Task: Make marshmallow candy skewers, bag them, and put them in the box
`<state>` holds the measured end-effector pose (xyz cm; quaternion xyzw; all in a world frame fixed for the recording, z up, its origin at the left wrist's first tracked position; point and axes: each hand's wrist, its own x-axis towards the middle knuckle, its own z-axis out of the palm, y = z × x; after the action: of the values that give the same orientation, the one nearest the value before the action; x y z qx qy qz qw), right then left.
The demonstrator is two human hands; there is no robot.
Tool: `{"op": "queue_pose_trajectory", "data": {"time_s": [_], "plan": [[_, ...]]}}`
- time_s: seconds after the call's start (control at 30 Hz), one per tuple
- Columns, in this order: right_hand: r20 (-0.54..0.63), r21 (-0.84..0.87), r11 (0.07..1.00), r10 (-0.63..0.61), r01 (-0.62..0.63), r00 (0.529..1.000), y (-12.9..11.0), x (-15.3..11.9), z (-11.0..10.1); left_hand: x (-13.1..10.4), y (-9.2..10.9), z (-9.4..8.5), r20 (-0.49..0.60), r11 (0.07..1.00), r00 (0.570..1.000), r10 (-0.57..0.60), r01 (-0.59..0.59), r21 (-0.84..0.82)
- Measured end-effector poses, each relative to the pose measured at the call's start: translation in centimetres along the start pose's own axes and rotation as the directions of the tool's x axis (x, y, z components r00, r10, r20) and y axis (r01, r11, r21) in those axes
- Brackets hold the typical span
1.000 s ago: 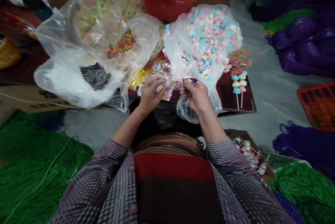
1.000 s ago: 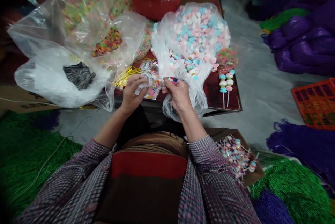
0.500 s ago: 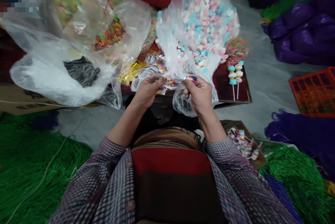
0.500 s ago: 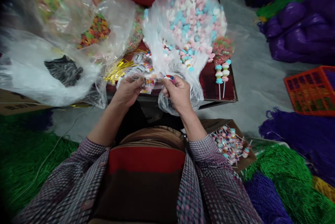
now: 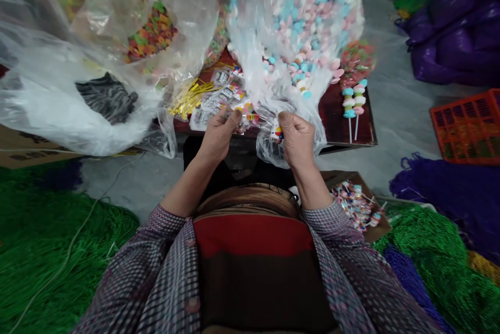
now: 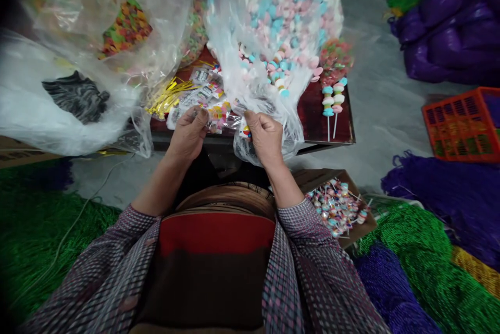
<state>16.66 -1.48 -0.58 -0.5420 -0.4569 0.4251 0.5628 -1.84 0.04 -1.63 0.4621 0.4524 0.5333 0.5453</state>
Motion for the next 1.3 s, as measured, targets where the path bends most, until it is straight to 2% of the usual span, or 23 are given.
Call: {"op": "queue_pose_trajectory", "data": {"time_s": [0.2,0.4,0.5,0.6,0.73,0.83,1.03,1.17,1.3], "plan": [[0.076,0.01,0.998,-0.057,0.056,0.995,0.3,0.3,-1.0,-0.1,-0.4,-0.3,0.041,0.999,0.998,-0.045,0.044,0.005],[0.043,-0.045,0.991,-0.125,0.127,0.991,0.4,0.5,-1.6,-0.2,1.5,-0.6,0.168,0.999,0.986,-0.019,0.015,0.029],[0.034,-0.042,0.99,-0.132,0.133,0.991,0.1,0.4,-1.5,-0.2,2.2,-0.7,0.243,0.994,0.968,-0.063,0.04,0.098],[0.054,-0.003,0.996,-0.086,0.086,0.995,-0.4,0.2,-1.5,-0.1,2.0,-0.5,0.218,0.991,0.974,-0.063,0.035,0.129],[0.151,0.134,0.985,0.085,-0.106,0.985,-1.0,-0.3,-2.6,0.4,1.2,0.0,0.097,0.995,0.992,0.076,-0.082,0.058],[0.205,0.189,0.961,0.164,-0.203,0.965,-1.3,-0.8,-3.8,0.8,0.7,0.1,0.11,0.979,0.978,0.178,-0.187,0.084],[0.21,0.193,0.962,0.153,-0.195,0.966,-2.0,-1.1,-5.7,1.4,0.3,-0.4,0.276,0.89,0.898,0.342,-0.404,0.21],[0.233,0.106,0.978,0.149,-0.177,0.961,-2.5,-1.0,-6.3,1.3,0.3,-0.6,0.323,0.85,0.865,0.384,-0.468,0.241],[0.31,0.066,0.982,0.15,-0.178,0.939,-2.9,-0.9,-6.7,1.3,0.1,-0.7,0.33,0.825,0.842,0.427,-0.512,0.239]]}}
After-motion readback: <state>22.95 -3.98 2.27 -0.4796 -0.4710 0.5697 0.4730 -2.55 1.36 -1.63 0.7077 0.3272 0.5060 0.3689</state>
